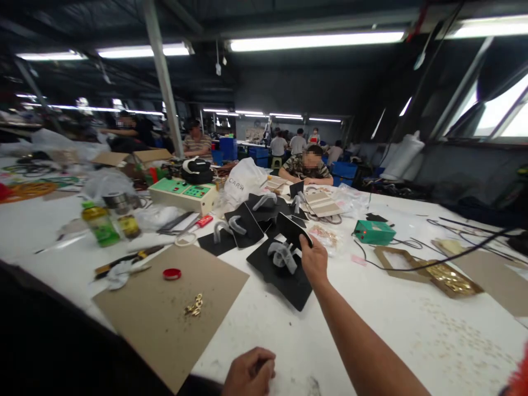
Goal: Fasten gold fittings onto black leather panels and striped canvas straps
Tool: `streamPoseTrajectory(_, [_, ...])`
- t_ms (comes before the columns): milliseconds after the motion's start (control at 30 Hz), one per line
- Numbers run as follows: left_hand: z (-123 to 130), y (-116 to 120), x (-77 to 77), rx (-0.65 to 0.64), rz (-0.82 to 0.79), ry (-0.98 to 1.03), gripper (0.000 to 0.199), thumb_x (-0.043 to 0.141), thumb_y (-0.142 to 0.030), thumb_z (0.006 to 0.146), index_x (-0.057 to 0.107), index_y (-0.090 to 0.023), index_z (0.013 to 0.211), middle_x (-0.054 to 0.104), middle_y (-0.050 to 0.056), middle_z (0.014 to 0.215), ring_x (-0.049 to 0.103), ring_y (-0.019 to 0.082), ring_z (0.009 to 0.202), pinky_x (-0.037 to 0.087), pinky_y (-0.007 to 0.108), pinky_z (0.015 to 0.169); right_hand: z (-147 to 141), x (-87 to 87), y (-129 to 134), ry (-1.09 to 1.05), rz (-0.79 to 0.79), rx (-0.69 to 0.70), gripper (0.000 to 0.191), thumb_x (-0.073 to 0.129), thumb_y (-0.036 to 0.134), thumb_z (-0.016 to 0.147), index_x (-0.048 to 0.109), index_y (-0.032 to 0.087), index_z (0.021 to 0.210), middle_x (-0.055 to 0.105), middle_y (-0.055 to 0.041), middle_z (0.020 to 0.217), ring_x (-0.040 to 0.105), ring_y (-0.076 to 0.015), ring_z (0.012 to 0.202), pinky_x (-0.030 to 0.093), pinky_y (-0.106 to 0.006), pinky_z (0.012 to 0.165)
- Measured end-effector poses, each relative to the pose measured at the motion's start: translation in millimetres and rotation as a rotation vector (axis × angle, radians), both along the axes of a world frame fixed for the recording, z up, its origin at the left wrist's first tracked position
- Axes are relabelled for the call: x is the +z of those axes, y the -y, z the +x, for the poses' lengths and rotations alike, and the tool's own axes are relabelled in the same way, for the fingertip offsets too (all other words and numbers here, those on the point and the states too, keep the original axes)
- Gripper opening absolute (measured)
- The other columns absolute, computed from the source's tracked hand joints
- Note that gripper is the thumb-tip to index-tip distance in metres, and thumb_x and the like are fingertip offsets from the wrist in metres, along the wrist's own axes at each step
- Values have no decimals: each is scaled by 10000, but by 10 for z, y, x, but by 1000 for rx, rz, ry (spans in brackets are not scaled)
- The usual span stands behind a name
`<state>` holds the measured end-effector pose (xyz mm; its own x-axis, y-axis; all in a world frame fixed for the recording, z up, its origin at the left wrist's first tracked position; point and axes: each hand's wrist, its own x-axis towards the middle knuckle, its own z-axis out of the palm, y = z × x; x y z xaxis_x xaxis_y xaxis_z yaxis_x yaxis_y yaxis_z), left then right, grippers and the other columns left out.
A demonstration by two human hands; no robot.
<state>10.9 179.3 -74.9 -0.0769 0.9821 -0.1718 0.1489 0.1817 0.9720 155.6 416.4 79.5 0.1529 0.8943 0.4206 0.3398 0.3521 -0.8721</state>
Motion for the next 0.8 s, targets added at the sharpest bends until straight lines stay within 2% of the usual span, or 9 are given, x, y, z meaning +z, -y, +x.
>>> streamPoseTrajectory(67, [17, 51, 101, 20, 8, 50, 344, 625, -423, 861, 746, -122, 974, 696, 80, 788, 583, 153, 608, 421, 254, 547, 241, 151, 270, -75, 51, -57, 599, 592, 647, 885, 760, 142, 1160, 733, -99, 1134, 634, -243, 1076, 447, -352, 1026])
streamPoseTrajectory(167, [76, 173, 288, 58, 19, 121, 472, 661, -480, 845, 712, -94, 1111, 696, 124, 942, 637, 194, 746, 474, 260, 562, 567, 264, 724, -165, 63, -116, 576, 669, 651, 854, 775, 142, 1101, 745, -86, 1034, 650, -234, 1012, 464, -349, 998])
streamPoseTrajectory(267, [265, 359, 434, -1, 13, 239, 717, 748, -570, 795, 617, -89, 1312, 654, 194, 1241, 684, 258, 930, 549, 296, 606, 823, 241, 1129, -278, 49, -142, 594, 742, 649, 792, 767, 120, 1063, 749, -90, 986, 671, -227, 947, 507, -340, 923])
streamPoseTrajectory(333, [471, 497, 500, -39, -59, 420, 887, 785, -623, 776, 487, -113, 1437, 601, 218, 1347, 707, 287, 976, 582, 325, 634, 936, 194, 1346, -375, 46, -140, 654, 756, 657, 762, 740, 103, 1110, 752, -108, 1032, 690, -226, 941, 540, -337, 881])
streamPoseTrajectory(367, [584, 561, 533, -38, -109, 531, 906, 777, -639, 794, 437, -124, 1459, 583, 224, 1374, 718, 293, 976, 593, 338, 646, 974, 170, 1440, -423, 48, -130, 686, 755, 662, 754, 722, 100, 1144, 750, -118, 1069, 700, -227, 946, 555, -339, 871])
streamPoseTrajectory(467, [879, 697, 667, 37, -186, 809, 702, 680, -620, 918, 466, -129, 1373, 578, 216, 1373, 735, 284, 971, 615, 345, 674, 1022, 108, 1686, -533, 51, -79, 720, 774, 650, 744, 697, 100, 1203, 735, -139, 1168, 720, -234, 1008, 579, -351, 908])
streamPoseTrajectory(533, [985, 736, 780, 129, -171, 877, 534, 652, -541, 969, 522, -123, 1274, 613, 196, 1322, 736, 261, 945, 627, 340, 671, 1021, 76, 1820, -578, 45, -45, 695, 805, 619, 740, 711, 106, 1198, 729, -137, 1198, 715, -236, 1070, 569, -351, 972])
streamPoseTrajectory(667, [975, 731, 959, 251, -155, 765, 274, 615, -311, 1009, 540, -105, 1173, 674, 162, 1164, 710, 192, 768, 612, 298, 557, 1049, 47, 1934, -632, 32, -14, 660, 844, 584, 723, 744, 123, 1184, 740, -122, 1170, 711, -237, 1091, 556, -350, 1012])
streamPoseTrajectory(800, [781, 671, 1005, 288, -94, 629, 235, 604, -264, 1000, 577, -93, 1160, 668, 140, 1065, 652, 160, 698, 574, 262, 464, 1243, 85, 1817, -691, 40, -164, 708, 805, 598, 756, 712, 99, 1249, 736, -139, 1152, 717, -246, 1017, 584, -364, 921])
